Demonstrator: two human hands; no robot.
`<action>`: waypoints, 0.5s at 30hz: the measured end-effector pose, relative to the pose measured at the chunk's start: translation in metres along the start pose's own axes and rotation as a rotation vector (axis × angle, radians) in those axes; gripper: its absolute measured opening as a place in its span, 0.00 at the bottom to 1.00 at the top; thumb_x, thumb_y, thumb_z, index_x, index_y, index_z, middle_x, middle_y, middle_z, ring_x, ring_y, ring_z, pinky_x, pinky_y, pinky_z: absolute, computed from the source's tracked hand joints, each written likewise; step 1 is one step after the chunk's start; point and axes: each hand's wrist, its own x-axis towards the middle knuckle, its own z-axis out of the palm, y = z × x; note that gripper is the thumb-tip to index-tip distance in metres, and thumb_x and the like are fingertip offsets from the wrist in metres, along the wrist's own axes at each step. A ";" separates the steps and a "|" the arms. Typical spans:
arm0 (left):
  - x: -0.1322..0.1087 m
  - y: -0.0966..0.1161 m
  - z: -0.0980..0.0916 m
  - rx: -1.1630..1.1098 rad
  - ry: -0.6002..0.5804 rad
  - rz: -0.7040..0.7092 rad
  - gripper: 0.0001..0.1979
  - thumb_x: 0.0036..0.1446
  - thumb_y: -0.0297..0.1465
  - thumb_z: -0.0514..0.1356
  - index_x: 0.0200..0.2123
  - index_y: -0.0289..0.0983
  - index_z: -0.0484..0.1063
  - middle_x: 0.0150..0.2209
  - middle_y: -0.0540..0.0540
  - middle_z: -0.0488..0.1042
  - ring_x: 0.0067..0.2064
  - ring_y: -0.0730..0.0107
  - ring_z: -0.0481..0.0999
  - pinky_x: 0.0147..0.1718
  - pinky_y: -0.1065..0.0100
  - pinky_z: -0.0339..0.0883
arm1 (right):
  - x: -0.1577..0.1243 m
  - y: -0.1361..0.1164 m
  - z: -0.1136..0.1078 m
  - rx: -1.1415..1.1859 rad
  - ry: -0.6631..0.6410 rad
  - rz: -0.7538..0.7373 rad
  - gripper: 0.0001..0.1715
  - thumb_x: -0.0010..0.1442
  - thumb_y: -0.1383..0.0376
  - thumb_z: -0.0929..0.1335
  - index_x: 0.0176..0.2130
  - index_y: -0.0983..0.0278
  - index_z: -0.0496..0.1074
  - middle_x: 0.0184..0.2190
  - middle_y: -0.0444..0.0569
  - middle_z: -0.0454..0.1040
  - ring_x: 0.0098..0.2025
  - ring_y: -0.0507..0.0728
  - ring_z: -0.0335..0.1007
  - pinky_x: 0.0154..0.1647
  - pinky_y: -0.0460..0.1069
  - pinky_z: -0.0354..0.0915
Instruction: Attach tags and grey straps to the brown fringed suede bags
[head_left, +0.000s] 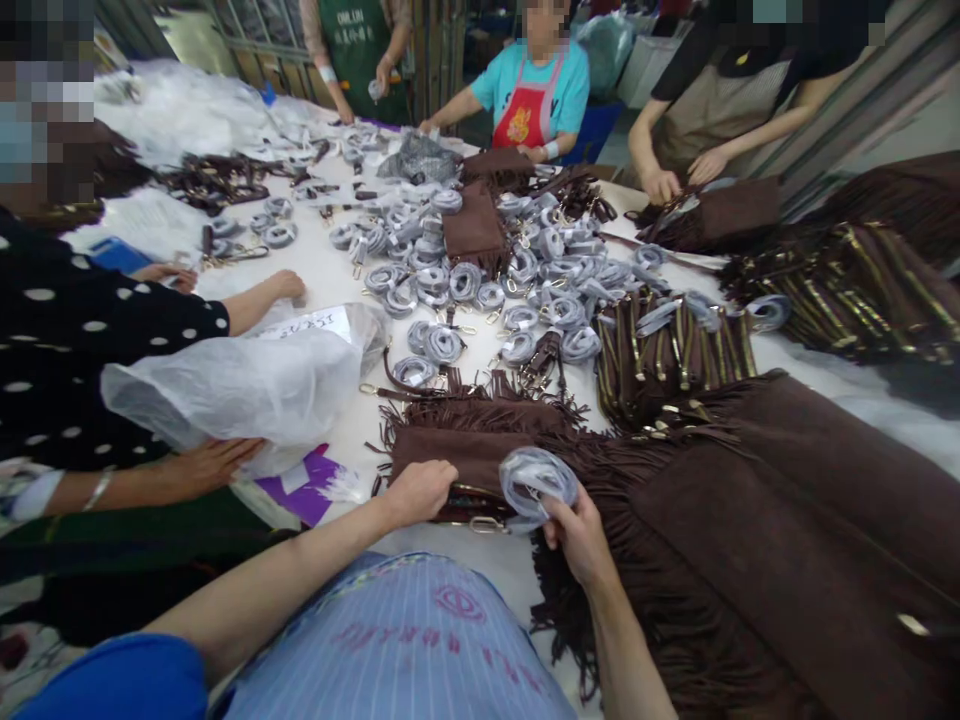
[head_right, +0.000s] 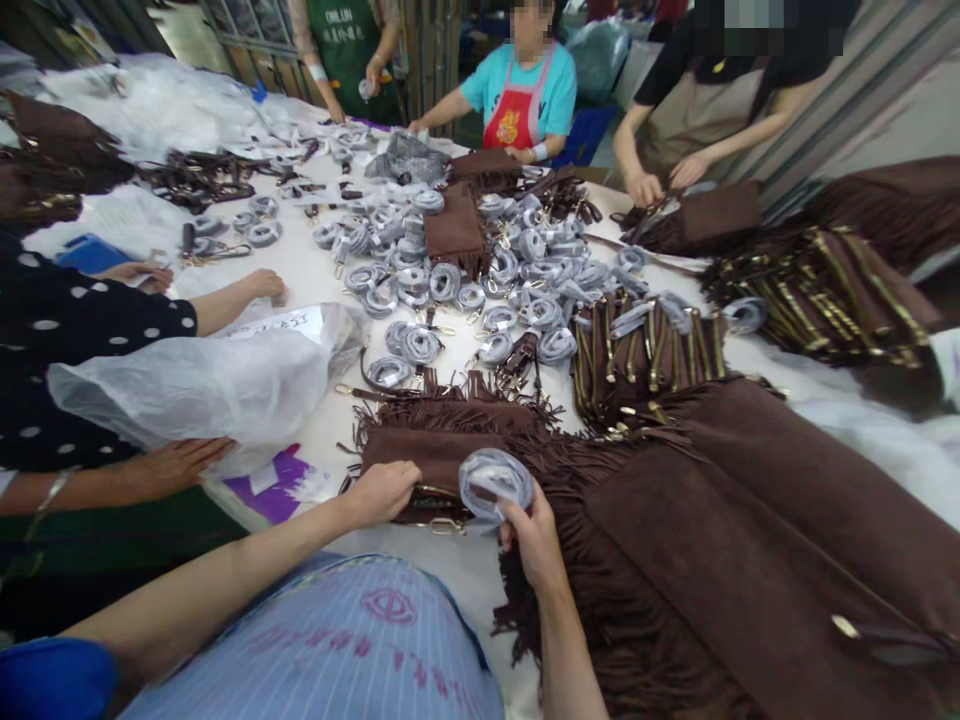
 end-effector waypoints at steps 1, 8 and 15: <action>0.005 -0.001 -0.007 -0.040 0.040 -0.019 0.09 0.60 0.23 0.49 0.40 0.37 0.66 0.38 0.44 0.72 0.42 0.63 0.72 0.41 0.66 0.65 | -0.015 0.000 -0.008 0.090 -0.048 0.008 0.18 0.54 0.55 0.69 0.41 0.63 0.67 0.18 0.38 0.67 0.14 0.49 0.57 0.15 0.45 0.58; 0.035 0.010 -0.061 -0.218 0.185 0.030 0.09 0.61 0.26 0.49 0.40 0.37 0.67 0.37 0.45 0.74 0.40 0.65 0.73 0.42 0.67 0.65 | -0.059 0.001 0.017 0.178 -0.270 0.117 0.28 0.50 0.51 0.72 0.46 0.63 0.68 0.20 0.40 0.70 0.16 0.51 0.62 0.16 0.45 0.63; 0.040 0.015 -0.068 -0.321 0.155 0.011 0.08 0.60 0.26 0.50 0.37 0.36 0.68 0.35 0.46 0.73 0.38 0.64 0.72 0.40 0.68 0.63 | -0.038 0.000 0.034 -0.232 -0.302 -0.052 0.26 0.50 0.61 0.70 0.50 0.61 0.73 0.39 0.48 0.78 0.37 0.58 0.74 0.41 0.50 0.69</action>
